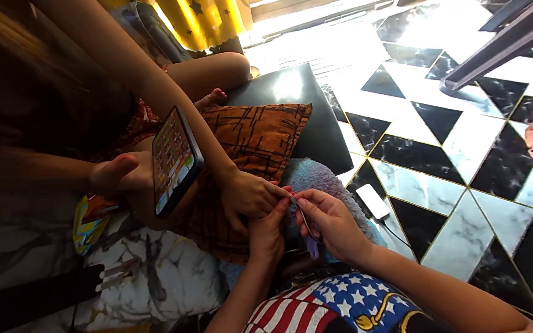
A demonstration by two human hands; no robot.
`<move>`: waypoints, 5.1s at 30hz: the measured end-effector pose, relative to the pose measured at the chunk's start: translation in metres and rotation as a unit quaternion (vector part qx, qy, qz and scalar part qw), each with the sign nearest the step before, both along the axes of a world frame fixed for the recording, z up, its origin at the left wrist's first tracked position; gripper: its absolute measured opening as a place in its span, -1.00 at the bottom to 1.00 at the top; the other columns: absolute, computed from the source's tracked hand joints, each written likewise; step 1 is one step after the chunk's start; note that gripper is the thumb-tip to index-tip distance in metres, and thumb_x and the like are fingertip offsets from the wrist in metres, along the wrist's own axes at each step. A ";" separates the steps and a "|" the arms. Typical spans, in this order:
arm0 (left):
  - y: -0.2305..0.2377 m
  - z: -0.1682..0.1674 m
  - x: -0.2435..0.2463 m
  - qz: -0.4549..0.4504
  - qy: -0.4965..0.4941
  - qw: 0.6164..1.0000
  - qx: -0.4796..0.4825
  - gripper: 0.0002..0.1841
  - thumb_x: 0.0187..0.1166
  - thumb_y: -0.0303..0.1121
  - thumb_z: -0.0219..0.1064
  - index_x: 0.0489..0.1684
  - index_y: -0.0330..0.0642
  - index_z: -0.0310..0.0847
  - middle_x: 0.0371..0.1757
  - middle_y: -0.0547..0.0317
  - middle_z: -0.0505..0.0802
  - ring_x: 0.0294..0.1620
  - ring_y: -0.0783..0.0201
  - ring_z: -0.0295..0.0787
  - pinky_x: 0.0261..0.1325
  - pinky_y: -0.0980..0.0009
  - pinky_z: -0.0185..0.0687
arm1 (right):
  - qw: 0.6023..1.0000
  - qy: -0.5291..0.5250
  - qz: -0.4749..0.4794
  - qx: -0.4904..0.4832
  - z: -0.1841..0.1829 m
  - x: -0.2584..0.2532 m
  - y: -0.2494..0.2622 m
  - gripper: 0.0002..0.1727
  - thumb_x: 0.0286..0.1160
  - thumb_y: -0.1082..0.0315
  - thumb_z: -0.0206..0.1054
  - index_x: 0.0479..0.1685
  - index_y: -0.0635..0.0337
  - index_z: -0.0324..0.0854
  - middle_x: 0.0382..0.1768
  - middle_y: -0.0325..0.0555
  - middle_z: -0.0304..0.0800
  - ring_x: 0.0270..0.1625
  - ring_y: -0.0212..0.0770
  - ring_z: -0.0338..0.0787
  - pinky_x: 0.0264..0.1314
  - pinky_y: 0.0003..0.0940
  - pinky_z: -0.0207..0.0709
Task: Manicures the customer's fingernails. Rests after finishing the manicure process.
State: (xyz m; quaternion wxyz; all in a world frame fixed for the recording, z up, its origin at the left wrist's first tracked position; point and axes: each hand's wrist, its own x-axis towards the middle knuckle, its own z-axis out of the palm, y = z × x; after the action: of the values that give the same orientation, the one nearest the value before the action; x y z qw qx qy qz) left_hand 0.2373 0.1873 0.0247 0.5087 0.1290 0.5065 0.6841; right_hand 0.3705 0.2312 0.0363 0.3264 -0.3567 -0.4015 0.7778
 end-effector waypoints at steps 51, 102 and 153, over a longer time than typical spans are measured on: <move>-0.018 0.028 -0.018 -0.028 -0.110 0.992 -0.062 -0.80 0.56 -0.60 0.21 -0.44 -0.23 0.70 -0.60 0.12 0.81 -0.65 0.38 0.72 -0.48 0.51 0.69 | 0.937 0.140 0.236 0.216 0.028 -0.033 0.051 -0.68 0.77 0.23 0.18 0.15 0.27 0.70 -0.52 -0.32 0.72 -0.57 -0.53 0.62 -0.51 -0.61 0.55; -0.010 0.024 -0.020 -0.034 -0.138 0.988 -0.064 -0.89 0.67 -0.54 0.25 -0.11 -0.31 0.71 -0.44 0.07 0.81 -0.52 0.33 0.78 -0.44 0.52 0.72 | 0.864 -0.155 0.435 0.201 0.051 -0.013 0.103 -0.78 0.71 0.34 0.28 -0.01 0.22 0.83 -0.53 -0.34 0.82 -0.57 -0.55 0.72 -0.49 -0.69 0.60; -0.012 0.017 -0.018 -0.018 -0.156 0.987 -0.026 -0.79 0.70 -0.56 0.13 -0.18 -0.33 0.73 -0.33 -0.01 0.87 -0.42 0.28 0.85 -0.36 0.45 0.78 | 0.871 -0.158 0.048 0.463 -0.002 0.008 0.010 -0.65 0.73 0.24 0.18 0.13 0.20 0.85 -0.34 -0.23 0.93 -0.33 -0.49 0.86 -0.18 -0.54 0.78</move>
State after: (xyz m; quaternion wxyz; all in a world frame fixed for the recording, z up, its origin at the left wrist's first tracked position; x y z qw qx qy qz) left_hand 0.2195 0.1749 0.0415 0.5971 0.0162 0.4360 0.6732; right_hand 0.3781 0.2412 0.0343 0.3486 -0.2632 -0.7786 0.4505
